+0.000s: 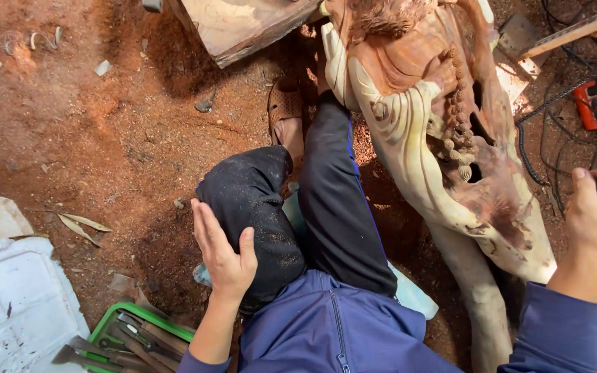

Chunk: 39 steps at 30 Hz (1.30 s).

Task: Carving intricate details into a large wooden sculpture using a handheld rotary tool.

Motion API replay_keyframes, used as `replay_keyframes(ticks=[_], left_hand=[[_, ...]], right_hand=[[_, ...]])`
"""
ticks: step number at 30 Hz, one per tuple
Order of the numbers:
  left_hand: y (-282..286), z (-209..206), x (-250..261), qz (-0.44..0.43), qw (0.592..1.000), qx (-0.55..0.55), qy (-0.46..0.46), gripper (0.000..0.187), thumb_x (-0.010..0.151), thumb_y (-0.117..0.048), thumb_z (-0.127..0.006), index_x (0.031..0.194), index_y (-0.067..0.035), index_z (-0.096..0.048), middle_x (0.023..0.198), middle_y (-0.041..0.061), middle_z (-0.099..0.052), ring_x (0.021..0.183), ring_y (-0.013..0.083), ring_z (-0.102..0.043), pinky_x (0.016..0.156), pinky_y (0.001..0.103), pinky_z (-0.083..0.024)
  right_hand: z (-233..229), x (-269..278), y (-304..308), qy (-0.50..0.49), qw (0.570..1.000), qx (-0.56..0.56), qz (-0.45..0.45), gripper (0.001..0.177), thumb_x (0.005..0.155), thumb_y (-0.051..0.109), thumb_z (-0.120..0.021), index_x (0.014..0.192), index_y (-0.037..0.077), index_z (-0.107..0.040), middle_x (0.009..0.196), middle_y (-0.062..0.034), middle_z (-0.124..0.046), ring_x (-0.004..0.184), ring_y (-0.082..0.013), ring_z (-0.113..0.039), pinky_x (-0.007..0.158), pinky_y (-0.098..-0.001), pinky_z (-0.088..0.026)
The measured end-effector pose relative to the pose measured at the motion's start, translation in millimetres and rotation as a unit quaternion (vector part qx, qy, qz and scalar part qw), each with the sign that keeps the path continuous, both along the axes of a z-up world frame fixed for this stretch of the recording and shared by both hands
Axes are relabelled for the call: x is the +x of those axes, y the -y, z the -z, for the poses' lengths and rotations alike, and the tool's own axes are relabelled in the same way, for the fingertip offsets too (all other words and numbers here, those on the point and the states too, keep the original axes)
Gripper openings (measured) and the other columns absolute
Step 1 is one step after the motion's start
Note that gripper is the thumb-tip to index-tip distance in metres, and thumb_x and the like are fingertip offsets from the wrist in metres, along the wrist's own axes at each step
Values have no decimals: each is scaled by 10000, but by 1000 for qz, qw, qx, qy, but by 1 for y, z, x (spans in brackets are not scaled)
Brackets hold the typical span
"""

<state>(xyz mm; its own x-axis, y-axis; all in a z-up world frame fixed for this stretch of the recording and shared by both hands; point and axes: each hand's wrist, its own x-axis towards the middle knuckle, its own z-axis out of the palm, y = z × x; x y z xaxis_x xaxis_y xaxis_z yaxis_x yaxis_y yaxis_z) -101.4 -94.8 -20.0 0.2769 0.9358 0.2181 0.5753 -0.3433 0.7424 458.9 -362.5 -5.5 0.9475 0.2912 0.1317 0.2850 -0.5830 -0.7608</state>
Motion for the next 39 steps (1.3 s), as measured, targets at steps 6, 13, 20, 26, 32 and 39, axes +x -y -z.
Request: replay_keyframes(ticks=[6,13,20,26,32,39], left_hand=[[10,-29,28,64,968,241,-21,398,1012,-246,-631,1312,16,-631,1463,276,-505,1422,454,-439,1234,598,-323],[45,-39,106,281,942,6,183,214,983,-135,-594,1115,-2,-696,1156,162,-707,1079,318,-683,998,421,-527],[72,0,167,316,829,-418,197,209,983,-177,-603,1124,-72,-717,1107,61,-750,1069,162,-700,975,299,-553],[73,16,224,263,734,-589,213,191,1017,-163,-605,1093,-47,-736,870,62,-727,666,86,-611,602,210,-469],[67,9,283,180,732,-582,303,251,1024,-130,-625,1213,6,-718,604,48,-567,434,12,-460,371,136,-387],[61,36,302,162,736,-579,312,206,1054,-180,-621,1035,-25,-756,550,62,-517,406,38,-421,361,149,-375]], right_hand=[[-20,-44,-9,2,997,1,-83,272,1244,70,-799,1157,63,-541,801,-62,-486,609,-139,-467,496,-310,-356],[-28,-75,-32,-88,984,13,-157,144,1017,7,-633,1152,-38,-610,808,-108,-557,606,-163,-524,497,-300,-445],[-47,-96,-64,-46,967,-29,-248,650,904,87,-654,1505,-51,-448,1330,-224,-521,1014,-301,-588,743,-385,-479],[-31,-113,-66,-118,929,-7,-352,685,903,132,-665,1518,15,-389,1513,-177,-465,1270,-265,-548,1053,-391,-466],[-26,-142,-79,-220,924,73,-303,655,861,33,-720,1487,110,-541,1196,-157,-694,752,-184,-633,554,-318,-540],[-16,-157,-90,-365,883,145,-256,659,853,-39,-641,1486,90,-512,892,-164,-726,369,-141,-581,263,-244,-520]])
